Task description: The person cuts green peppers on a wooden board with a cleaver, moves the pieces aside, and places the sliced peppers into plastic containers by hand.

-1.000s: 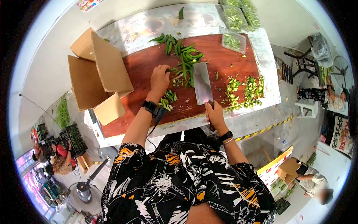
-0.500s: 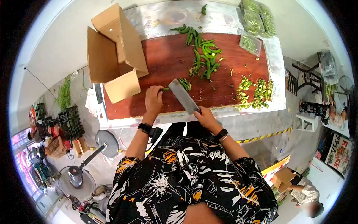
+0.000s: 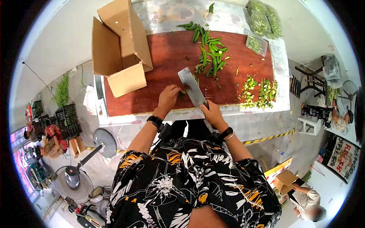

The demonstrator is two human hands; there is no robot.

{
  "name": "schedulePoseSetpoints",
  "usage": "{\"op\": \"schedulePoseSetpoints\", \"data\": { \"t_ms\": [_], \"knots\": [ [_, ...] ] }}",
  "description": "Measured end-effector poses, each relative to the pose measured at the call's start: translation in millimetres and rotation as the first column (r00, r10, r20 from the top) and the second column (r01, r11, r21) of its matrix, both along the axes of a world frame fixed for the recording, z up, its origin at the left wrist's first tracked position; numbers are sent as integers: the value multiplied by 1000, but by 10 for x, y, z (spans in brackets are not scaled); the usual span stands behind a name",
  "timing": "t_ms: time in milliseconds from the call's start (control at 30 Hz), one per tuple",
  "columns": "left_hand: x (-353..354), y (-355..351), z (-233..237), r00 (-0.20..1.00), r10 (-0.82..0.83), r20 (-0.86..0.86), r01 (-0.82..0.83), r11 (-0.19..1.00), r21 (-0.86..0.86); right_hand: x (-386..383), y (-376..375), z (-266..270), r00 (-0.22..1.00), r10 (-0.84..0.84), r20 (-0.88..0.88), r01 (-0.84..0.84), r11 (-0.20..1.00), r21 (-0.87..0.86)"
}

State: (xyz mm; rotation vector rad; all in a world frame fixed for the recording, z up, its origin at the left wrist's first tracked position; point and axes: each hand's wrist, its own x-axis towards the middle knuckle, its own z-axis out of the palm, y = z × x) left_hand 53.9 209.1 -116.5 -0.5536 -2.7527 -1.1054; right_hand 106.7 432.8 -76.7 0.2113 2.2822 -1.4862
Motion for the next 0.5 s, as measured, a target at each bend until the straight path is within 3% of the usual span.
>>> {"op": "schedulePoseSetpoints", "data": {
  "t_ms": [67, 367, 500],
  "knots": [
    [12, -25, -8, 1000, -13, 2, 13, 1000, -7, -18, -19, -4, 997, 34, -75, -35, 999, -3],
    [42, -43, -37, 1000, -5, 7, 5, 1000, 19, -172, 61, -15, 969, 226, -102, -217, 972, 92],
    [52, -47, -73, 1000, 12, -23, -12, 1000, 8, -294, 105, 116, 941, 337, -40, -327, 932, 159]
  ]
}}
